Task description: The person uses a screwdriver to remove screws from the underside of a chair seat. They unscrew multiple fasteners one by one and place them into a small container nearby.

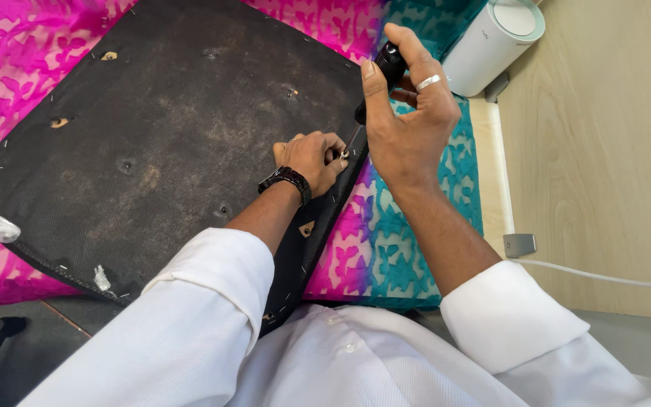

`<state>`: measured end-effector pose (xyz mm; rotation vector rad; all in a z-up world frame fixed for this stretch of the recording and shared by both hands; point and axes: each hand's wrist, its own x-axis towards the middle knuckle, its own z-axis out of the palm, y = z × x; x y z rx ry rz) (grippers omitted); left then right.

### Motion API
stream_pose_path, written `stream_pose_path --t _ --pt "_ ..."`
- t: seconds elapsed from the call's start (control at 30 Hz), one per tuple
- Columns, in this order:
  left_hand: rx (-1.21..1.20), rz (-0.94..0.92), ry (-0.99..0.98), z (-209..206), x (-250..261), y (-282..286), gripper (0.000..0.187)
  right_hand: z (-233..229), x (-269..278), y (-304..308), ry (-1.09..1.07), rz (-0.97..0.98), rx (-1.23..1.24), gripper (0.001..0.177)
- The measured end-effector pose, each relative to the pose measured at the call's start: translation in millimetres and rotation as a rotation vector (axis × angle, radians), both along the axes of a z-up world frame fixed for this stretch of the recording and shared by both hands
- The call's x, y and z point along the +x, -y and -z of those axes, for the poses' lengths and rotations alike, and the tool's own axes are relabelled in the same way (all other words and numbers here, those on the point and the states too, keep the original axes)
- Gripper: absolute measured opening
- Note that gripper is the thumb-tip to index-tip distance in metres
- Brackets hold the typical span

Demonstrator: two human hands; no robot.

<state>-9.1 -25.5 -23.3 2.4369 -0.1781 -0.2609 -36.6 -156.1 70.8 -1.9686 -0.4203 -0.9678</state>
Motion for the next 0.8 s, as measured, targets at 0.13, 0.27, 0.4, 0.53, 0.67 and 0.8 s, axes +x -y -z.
stream_pose_path --t 0.13,0.27,0.4,0.53,0.67,0.8 --pt "0.029 0.032 -0.005 -6.7 -3.5 -1.0 0.033 0.8 3.3 4.1 -0.016 -0.006 0.006 0.034" --pt "0.031 0.088 -0.008 -8.9 -11.2 -7.3 0.059 5.7 0.7 3.3 0.019 0.008 0.005 0.034" --pt "0.043 0.142 -0.058 -15.4 -15.3 -12.1 0.084 7.4 -9.8 -2.8 0.015 0.061 -0.004 0.033" --pt "0.054 0.208 -0.091 -14.3 -23.0 -14.4 0.100 13.9 -15.2 -16.1 0.063 0.098 -0.002 0.028" --pt "0.061 0.249 -0.118 -15.2 -24.5 -17.5 0.109 20.3 -20.9 -24.8 0.062 0.144 -0.020 0.022" --pt "0.028 0.274 -0.149 -18.2 -25.6 -19.6 0.111 20.6 -22.1 -30.8 0.069 0.142 -0.042 0.023"
